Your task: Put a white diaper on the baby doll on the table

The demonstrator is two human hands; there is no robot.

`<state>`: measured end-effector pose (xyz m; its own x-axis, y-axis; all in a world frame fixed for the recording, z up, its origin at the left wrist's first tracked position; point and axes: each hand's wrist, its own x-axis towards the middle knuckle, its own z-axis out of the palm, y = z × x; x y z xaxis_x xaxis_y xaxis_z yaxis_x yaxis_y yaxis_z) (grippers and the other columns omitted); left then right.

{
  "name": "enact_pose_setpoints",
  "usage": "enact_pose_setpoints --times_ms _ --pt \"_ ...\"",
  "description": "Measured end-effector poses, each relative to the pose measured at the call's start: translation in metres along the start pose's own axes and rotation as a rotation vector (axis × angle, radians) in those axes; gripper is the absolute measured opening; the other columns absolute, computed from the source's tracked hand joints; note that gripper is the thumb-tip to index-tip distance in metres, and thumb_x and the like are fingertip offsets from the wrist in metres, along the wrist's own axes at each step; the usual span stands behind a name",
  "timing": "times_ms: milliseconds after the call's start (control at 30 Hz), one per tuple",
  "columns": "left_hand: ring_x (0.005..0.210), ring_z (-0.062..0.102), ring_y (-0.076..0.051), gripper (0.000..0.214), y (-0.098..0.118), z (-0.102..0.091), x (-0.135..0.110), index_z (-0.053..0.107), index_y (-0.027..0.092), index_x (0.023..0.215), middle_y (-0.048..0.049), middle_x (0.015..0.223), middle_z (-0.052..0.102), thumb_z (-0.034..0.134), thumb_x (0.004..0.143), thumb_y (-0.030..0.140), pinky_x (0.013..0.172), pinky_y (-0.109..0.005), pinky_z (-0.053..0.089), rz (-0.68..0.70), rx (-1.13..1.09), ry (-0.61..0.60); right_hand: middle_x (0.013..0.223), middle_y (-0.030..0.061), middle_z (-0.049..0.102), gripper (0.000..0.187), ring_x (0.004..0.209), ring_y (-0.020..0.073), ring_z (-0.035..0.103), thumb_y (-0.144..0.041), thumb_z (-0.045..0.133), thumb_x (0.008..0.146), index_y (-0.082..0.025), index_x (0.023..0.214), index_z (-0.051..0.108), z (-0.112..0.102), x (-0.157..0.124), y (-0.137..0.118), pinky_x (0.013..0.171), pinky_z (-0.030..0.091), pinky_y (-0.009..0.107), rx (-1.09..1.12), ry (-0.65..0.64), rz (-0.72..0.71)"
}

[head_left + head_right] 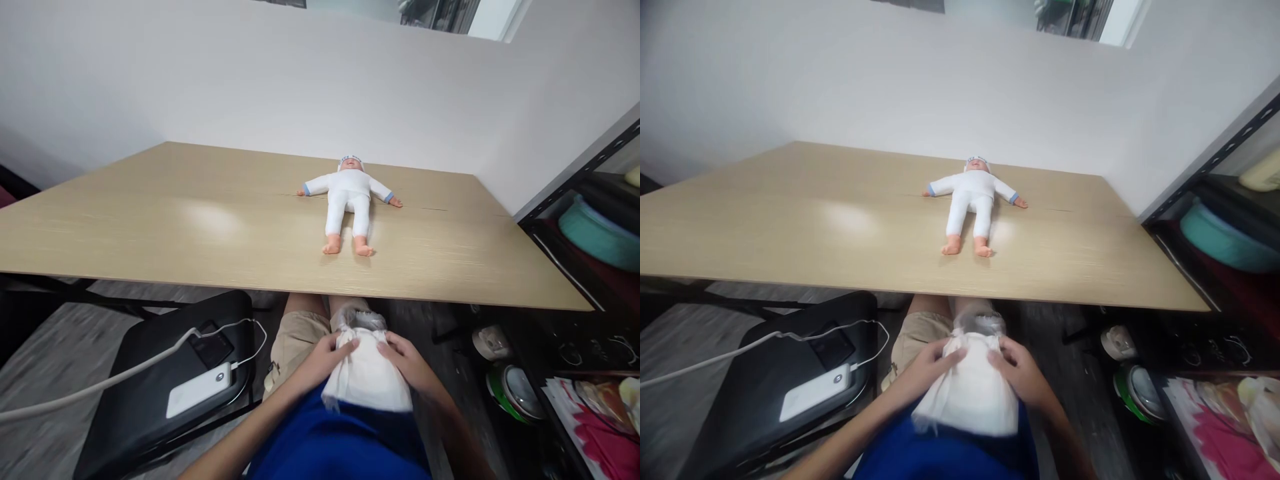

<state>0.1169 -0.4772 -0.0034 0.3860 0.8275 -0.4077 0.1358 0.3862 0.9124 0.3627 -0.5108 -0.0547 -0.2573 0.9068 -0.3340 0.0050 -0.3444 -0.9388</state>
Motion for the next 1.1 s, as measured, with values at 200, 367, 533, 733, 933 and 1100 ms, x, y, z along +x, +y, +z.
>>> enact_pose_setpoints --times_ms 200,367,533,733,933,1100 --pt "0.102 0.077 -0.029 0.039 0.054 -0.002 -0.078 0.084 0.021 0.106 -0.0072 0.109 0.085 0.082 0.091 0.057 0.096 -0.035 0.061 0.332 0.203 0.121 0.08 0.001 0.068 0.04 0.074 0.0178 0.061 -0.059 0.071 0.1 -0.021 0.089 0.069 0.022 -0.069 -0.099 0.069 0.048 0.029 -0.295 0.039 -0.276" --pt "0.115 0.073 -0.028 0.038 0.044 -0.019 -0.027 0.074 0.022 0.122 -0.0068 0.122 0.079 0.078 0.097 0.052 0.1 -0.034 0.058 0.478 0.21 0.354 0.091 0.0031 0.078 0.029 0.082 0.0209 0.071 -0.051 0.073 0.098 -0.023 0.105 0.069 0.029 -0.014 -0.116 0.077 0.056 0.032 -0.34 0.323 -0.428" --pt "0.138 0.066 -0.033 0.056 0.02 -0.032 0.031 0.061 0.02 0.135 -0.0128 0.142 0.073 0.079 0.093 0.052 0.118 -0.041 0.052 0.314 -0.014 0.336 0.129 0.0113 0.079 0.039 0.121 0.0298 0.075 -0.046 0.069 0.101 -0.024 0.134 0.068 0.026 0.04 -0.059 0.106 0.06 0.047 -0.394 0.484 -0.485" --pt "0.142 0.064 -0.034 0.058 0.001 -0.04 0.032 0.058 0.022 0.132 -0.0134 0.143 0.072 0.081 0.09 0.055 0.121 -0.045 0.052 0.203 -0.058 0.279 0.136 0.0138 0.072 0.037 0.127 0.0314 0.068 -0.035 0.067 0.106 -0.025 0.142 0.066 0.025 0.044 -0.04 0.112 0.058 0.056 -0.679 0.674 -0.654" --pt "0.143 0.064 -0.034 0.06 -0.009 -0.027 0.021 0.061 0.024 0.14 -0.0123 0.147 0.071 0.079 0.093 0.057 0.121 -0.042 0.053 0.227 -0.083 0.282 0.134 0.0127 0.072 0.032 0.13 0.0301 0.067 -0.026 0.056 0.109 -0.027 0.14 0.067 0.049 0.068 -0.112 0.113 0.058 0.052 -0.88 0.543 -0.918" --pt "0.15 0.058 -0.035 0.065 -0.007 -0.013 -0.009 0.058 0.026 0.153 -0.0121 0.155 0.068 0.074 0.098 0.055 0.127 -0.046 0.048 0.227 0.087 0.256 0.168 0.0182 0.054 0.056 0.161 0.0346 0.043 -0.039 0.057 0.111 -0.018 0.162 0.057 0.059 0.106 -0.133 0.134 0.038 0.057 -1.097 0.321 -0.738"
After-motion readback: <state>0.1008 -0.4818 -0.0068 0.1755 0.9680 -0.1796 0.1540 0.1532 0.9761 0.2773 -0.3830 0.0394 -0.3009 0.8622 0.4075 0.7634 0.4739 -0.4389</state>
